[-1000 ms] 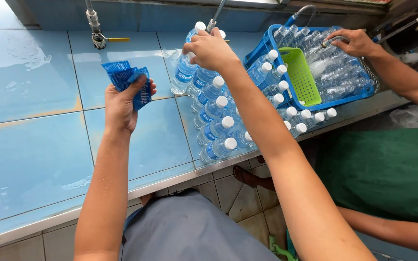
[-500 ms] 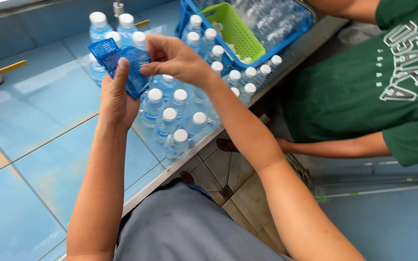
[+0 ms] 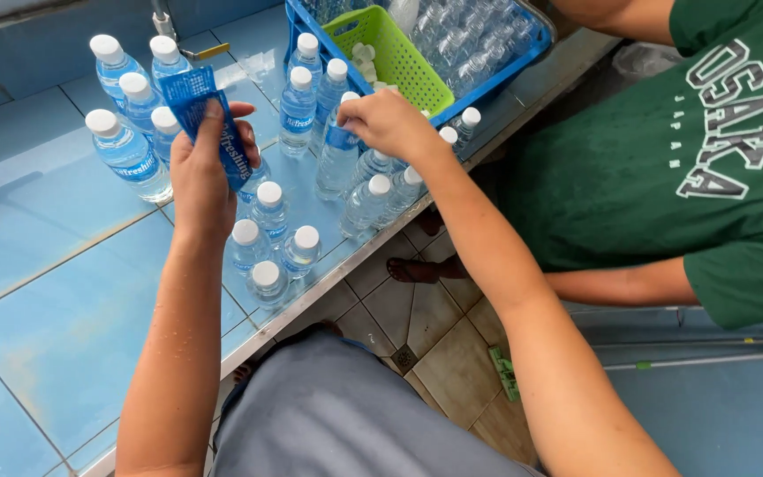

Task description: Applying plastic shrink seals to the caps of water bottles at a production station.

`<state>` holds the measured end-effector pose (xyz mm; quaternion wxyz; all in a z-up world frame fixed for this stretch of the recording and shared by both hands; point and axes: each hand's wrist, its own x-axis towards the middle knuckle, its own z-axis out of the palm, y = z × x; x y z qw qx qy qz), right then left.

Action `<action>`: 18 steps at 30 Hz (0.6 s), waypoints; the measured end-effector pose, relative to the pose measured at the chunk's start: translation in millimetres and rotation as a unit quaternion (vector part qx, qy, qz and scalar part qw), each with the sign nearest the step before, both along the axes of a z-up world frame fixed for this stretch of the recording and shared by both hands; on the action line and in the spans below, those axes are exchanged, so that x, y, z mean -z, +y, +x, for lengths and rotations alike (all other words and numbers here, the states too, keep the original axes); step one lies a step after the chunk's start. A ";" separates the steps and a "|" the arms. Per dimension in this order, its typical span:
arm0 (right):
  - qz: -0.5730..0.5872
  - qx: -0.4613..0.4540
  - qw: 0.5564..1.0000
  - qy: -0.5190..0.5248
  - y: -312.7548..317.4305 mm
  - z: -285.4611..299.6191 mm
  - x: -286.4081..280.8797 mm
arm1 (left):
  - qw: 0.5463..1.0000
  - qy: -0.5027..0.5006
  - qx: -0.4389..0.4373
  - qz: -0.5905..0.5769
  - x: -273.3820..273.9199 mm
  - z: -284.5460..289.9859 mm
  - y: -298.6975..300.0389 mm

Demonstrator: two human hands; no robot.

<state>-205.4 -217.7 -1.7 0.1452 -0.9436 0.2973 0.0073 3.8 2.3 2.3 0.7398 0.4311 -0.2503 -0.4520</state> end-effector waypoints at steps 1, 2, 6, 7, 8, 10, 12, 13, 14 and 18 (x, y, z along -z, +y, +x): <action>-0.062 -0.034 0.997 -0.016 -5.7 1.3 12.5 | 1.000 -0.031 -0.001 -0.002 2.0 -3.0 -1.3; -0.059 -0.040 0.997 -0.016 -8.1 1.4 20.7 | 1.000 -0.030 -0.006 0.001 4.2 -5.2 -2.6; -0.153 -0.057 0.987 0.012 -13.1 -2.8 54.6 | 0.995 -0.086 -0.037 -0.040 21.4 -12.8 -6.8; -0.171 -0.057 0.984 -0.010 -13.7 -5.0 61.7 | 0.994 -0.076 -0.042 -0.062 26.6 -14.5 -7.7; -0.177 -0.062 0.982 -0.013 -11.6 -3.7 52.6 | 0.993 -0.078 -0.048 -0.068 29.8 -17.5 -8.4; -0.189 -0.102 0.976 -0.021 -2.9 0.3 34.8 | 0.993 -0.084 -0.061 -0.048 34.9 -21.2 -6.6; -0.205 -0.092 0.974 0.016 15.3 13.6 -24.2 | 0.988 -0.145 -0.057 -0.026 6.1 -23.0 -6.9; -0.218 -0.078 0.971 0.055 26.4 19.3 -52.5 | 0.979 -0.201 -0.047 -0.001 -7.0 -24.5 -5.4; -0.218 -0.081 0.971 0.054 34.3 19.0 -79.1 | 0.978 -0.202 -0.050 0.000 -15.6 -23.8 -7.8; -0.288 -0.170 0.932 -0.139 64.2 28.7 -166.6 | 0.931 -0.339 -0.072 -0.109 -63.6 -20.6 -6.7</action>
